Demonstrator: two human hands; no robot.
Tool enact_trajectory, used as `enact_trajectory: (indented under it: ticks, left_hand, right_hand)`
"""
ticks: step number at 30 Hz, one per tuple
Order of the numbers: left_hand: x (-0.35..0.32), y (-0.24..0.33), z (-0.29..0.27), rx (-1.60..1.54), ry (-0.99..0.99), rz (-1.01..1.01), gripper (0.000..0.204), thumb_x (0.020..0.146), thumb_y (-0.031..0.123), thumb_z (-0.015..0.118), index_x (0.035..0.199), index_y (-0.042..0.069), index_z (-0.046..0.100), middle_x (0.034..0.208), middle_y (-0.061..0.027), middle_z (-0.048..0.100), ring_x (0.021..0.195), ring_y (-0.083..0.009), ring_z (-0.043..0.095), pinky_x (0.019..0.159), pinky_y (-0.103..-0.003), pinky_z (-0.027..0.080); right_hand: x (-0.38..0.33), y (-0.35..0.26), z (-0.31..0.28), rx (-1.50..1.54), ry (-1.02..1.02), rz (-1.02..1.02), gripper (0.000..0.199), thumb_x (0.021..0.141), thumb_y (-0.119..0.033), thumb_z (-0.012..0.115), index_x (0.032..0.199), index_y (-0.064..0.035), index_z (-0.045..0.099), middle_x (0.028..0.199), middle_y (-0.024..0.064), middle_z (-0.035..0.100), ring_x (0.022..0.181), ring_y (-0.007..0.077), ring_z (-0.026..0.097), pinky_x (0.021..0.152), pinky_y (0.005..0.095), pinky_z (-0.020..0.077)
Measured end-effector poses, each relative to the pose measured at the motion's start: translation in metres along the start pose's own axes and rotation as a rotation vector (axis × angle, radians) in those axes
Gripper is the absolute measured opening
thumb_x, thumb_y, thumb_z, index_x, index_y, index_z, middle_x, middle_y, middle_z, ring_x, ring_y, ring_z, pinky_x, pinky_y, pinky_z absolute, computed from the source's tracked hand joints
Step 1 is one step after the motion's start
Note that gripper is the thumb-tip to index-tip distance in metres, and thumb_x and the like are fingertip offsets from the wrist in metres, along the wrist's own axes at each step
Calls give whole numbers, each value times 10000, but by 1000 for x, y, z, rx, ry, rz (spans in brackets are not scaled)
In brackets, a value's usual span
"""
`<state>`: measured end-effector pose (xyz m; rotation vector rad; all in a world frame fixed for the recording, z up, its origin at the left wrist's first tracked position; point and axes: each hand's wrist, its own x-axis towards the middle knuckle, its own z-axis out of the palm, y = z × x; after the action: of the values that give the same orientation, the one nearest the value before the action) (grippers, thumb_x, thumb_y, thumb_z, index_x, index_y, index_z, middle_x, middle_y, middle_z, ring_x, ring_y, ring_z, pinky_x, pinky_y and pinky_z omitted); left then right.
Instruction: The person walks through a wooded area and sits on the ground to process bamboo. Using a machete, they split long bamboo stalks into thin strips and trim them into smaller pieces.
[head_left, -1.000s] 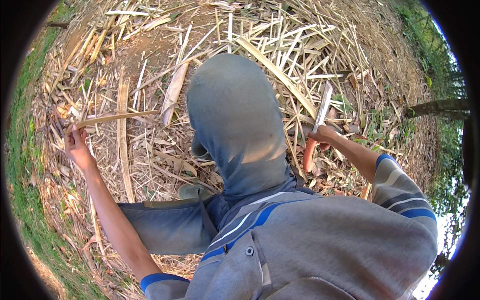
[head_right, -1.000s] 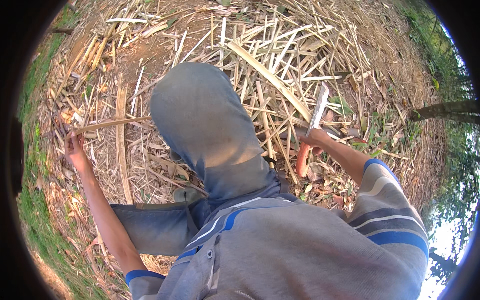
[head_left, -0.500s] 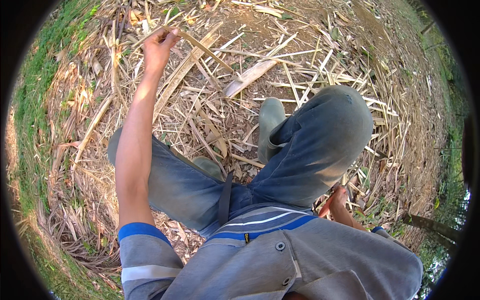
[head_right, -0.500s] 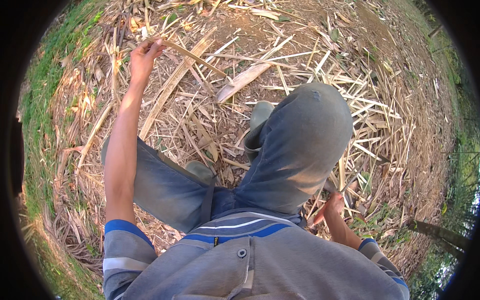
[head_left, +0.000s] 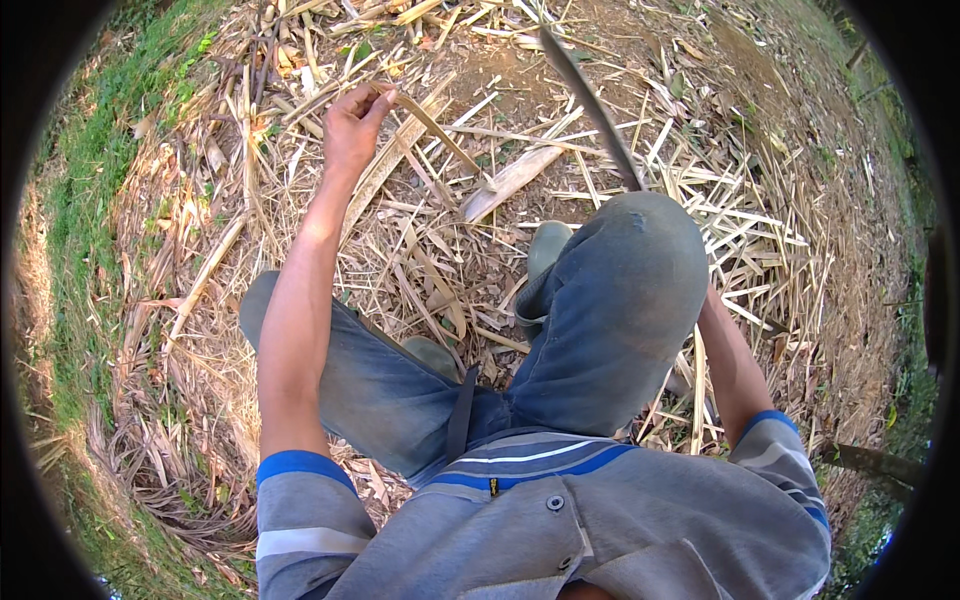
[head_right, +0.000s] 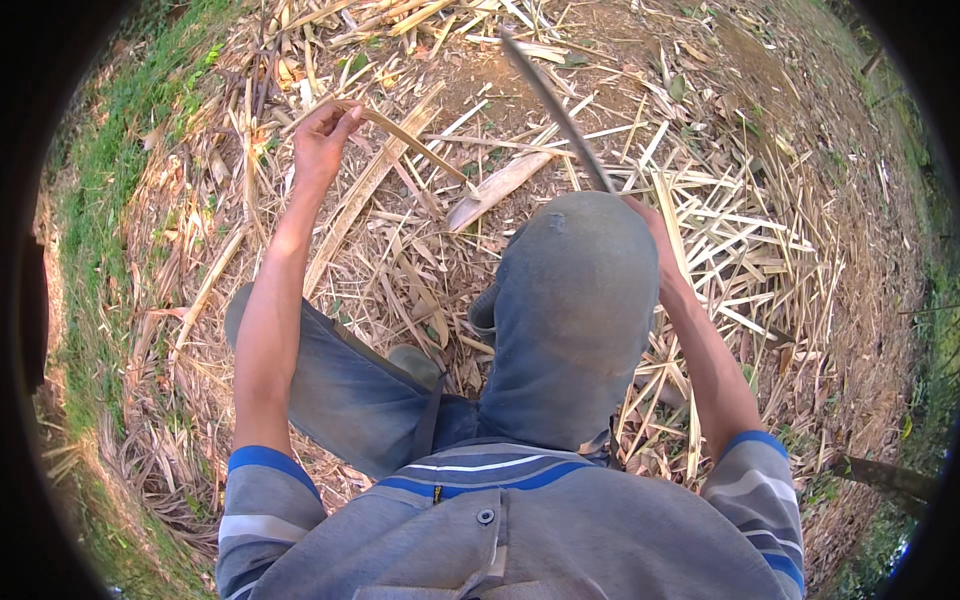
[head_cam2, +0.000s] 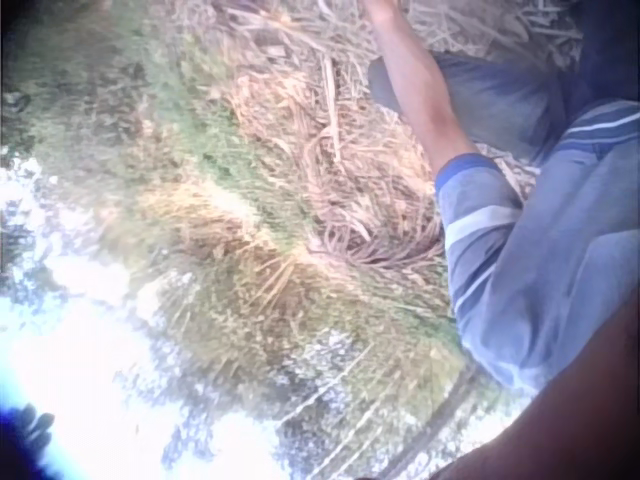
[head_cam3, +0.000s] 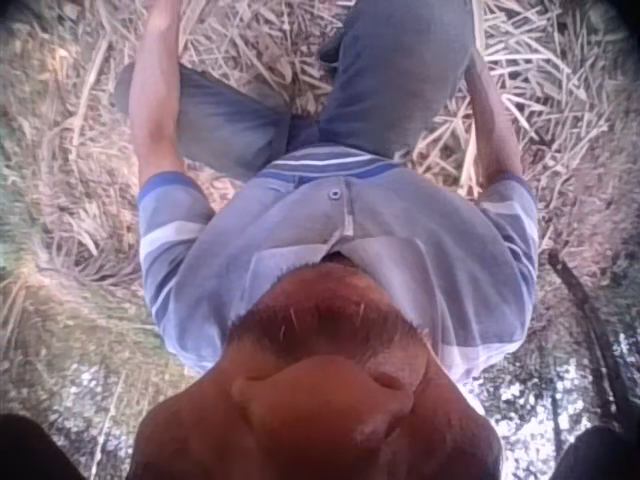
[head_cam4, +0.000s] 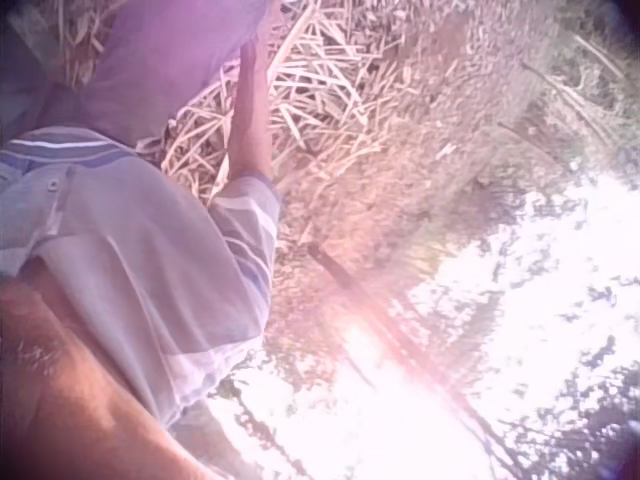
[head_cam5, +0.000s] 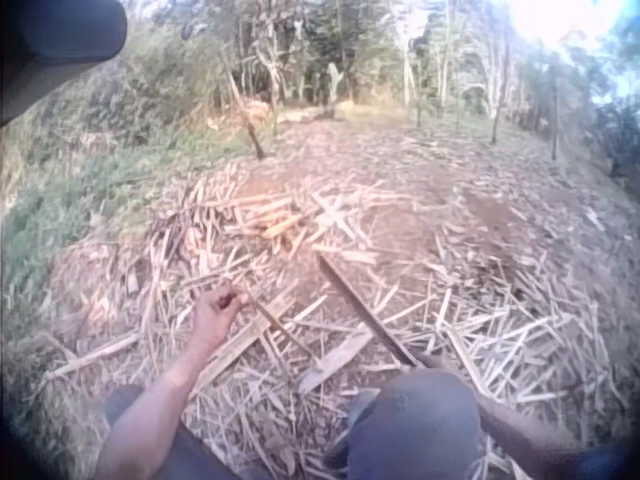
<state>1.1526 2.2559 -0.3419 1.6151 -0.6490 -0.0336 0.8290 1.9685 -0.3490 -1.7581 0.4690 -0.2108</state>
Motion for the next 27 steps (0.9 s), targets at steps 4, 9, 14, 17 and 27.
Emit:
enact_trajectory:
  ticks: [4,9,14,17,27]
  left_hand:
    - [-6,6,7,193,24,68,158,849,137,659,980,53,690,753,6,659,658,-40,541,591,-191,414]
    - [-16,16,14,210,68,71,150,848,151,667,971,71,699,703,17,640,605,-30,490,547,-187,369]
    - [-25,15,-3,220,78,63,135,853,139,662,966,72,697,716,9,652,624,-31,524,551,-181,386]
    - [-28,9,-14,198,116,35,146,860,118,649,975,35,685,753,-24,670,697,-54,587,610,-182,433]
    - [-24,9,-19,272,162,10,164,869,67,620,1000,-25,655,822,-69,680,778,-112,643,730,-234,515]
  right_hand:
    - [53,-43,68,-200,-156,100,351,898,-333,568,955,12,600,614,-14,485,552,84,457,488,269,346]
    - [91,-32,108,-99,-427,69,398,895,-370,547,950,19,610,556,10,450,502,112,451,461,302,358]
    - [97,1,141,-294,-322,-34,537,841,-455,555,1094,15,615,694,138,607,649,209,623,584,349,487]
    - [97,21,142,-409,-367,75,445,863,-334,558,1119,29,577,579,52,541,483,141,529,464,299,426]
    - [94,51,144,-555,-288,74,390,811,-378,541,932,-21,640,629,133,606,510,215,579,514,406,479]
